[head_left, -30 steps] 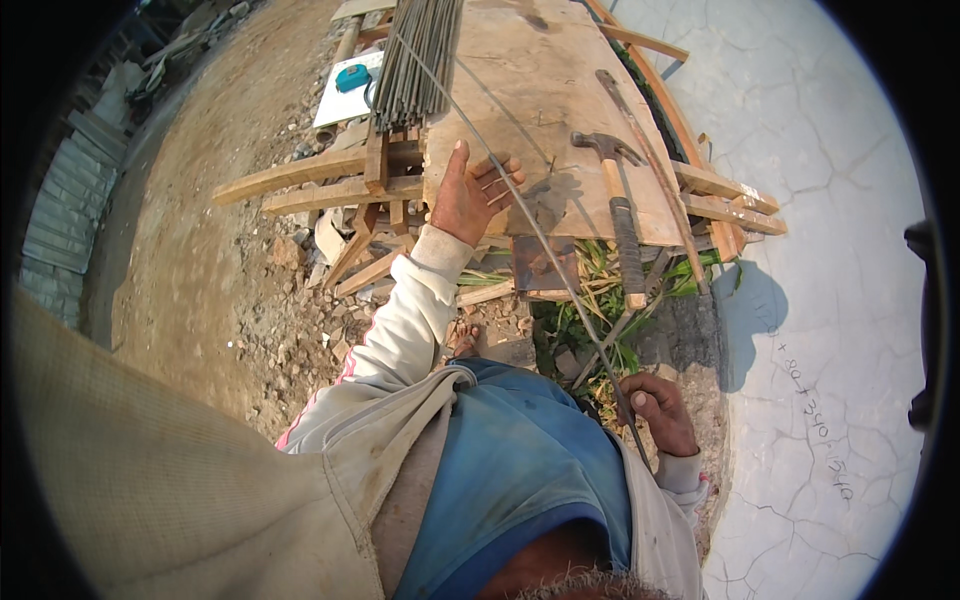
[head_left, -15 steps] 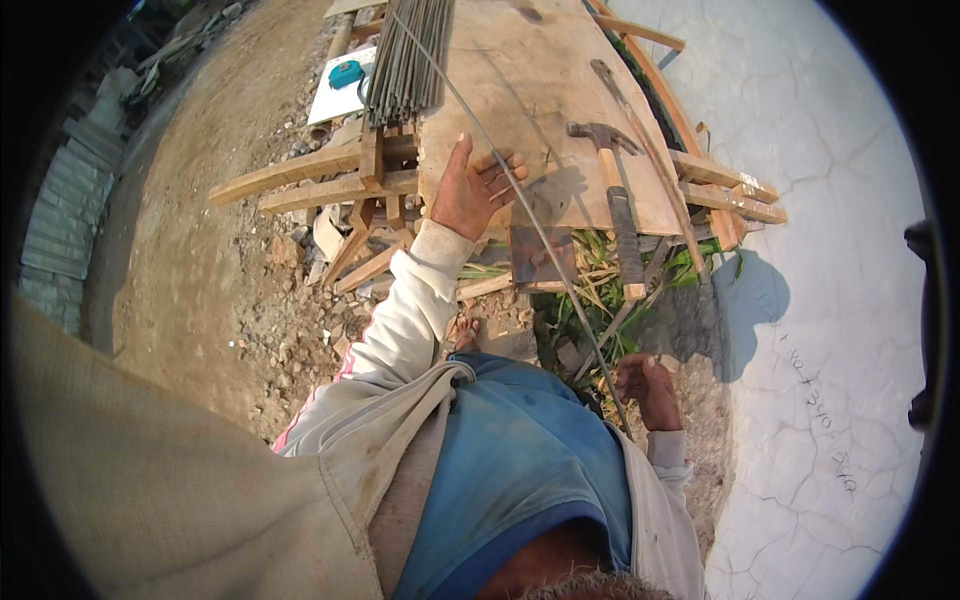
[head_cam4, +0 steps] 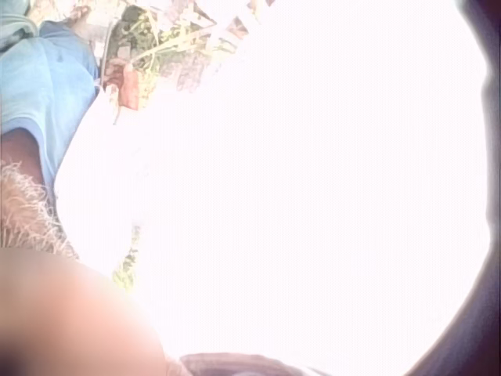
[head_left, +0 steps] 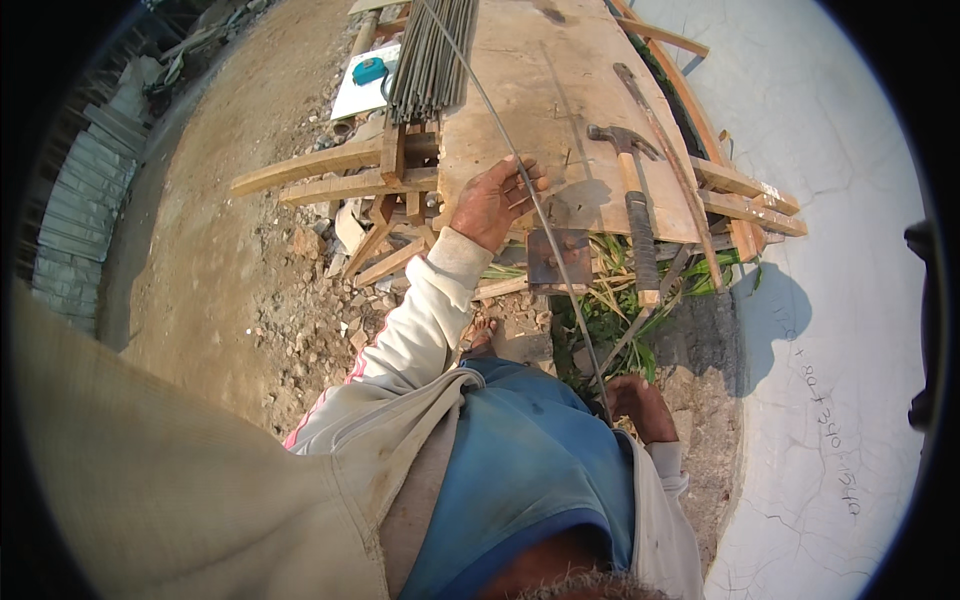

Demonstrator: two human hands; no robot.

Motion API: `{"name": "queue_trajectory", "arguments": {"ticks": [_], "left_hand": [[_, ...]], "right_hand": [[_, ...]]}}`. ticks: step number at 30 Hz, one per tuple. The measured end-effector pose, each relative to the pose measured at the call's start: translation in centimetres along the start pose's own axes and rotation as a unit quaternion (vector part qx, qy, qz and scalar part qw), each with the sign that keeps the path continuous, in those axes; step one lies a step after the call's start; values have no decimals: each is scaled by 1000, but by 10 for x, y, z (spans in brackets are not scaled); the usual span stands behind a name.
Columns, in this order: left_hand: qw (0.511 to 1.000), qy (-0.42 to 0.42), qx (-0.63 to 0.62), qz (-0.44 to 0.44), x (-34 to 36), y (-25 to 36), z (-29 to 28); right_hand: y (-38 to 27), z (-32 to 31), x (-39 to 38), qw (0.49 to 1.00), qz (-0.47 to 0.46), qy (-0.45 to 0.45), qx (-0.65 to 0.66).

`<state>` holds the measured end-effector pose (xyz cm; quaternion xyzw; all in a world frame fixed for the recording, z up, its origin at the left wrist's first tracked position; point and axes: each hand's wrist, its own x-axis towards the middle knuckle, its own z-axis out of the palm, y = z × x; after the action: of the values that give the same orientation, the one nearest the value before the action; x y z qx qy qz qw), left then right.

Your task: The person bends a metal rod into a U-shape using a hammer and a brick as an anvil on a wooden workbench. They then pick up a straight metal rod, inspect it, and place it back down.

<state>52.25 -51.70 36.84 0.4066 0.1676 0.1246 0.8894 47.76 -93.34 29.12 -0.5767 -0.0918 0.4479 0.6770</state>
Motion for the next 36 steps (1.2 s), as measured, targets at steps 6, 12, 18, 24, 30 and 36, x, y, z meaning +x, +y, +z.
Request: {"name": "queue_trajectory", "arguments": {"ticks": [6, 12, 18, 24, 30, 36], "left_hand": [[998, 9, -32, 50, -23, 4, -15], [995, 80, 2, 68, -51, 9, -56], [976, 191, 9, 102, -106, 29, -102], [952, 289, 2, 104, -145, 46, -142], [936, 323, -44, 132, -174, 65, -179], [922, 357, -75, 127, -201, 85, -210]], "right_hand": [[18, -13, 42, 998, 52, -19, -2], [86, -23, 126, 974, 218, -59, -14], [108, 18, 167, 965, 179, -168, -94], [124, 73, 213, 932, 264, -194, -154], [163, 90, 248, 917, 319, -156, -184], [155, 98, 254, 919, 337, -112, -172]]}}
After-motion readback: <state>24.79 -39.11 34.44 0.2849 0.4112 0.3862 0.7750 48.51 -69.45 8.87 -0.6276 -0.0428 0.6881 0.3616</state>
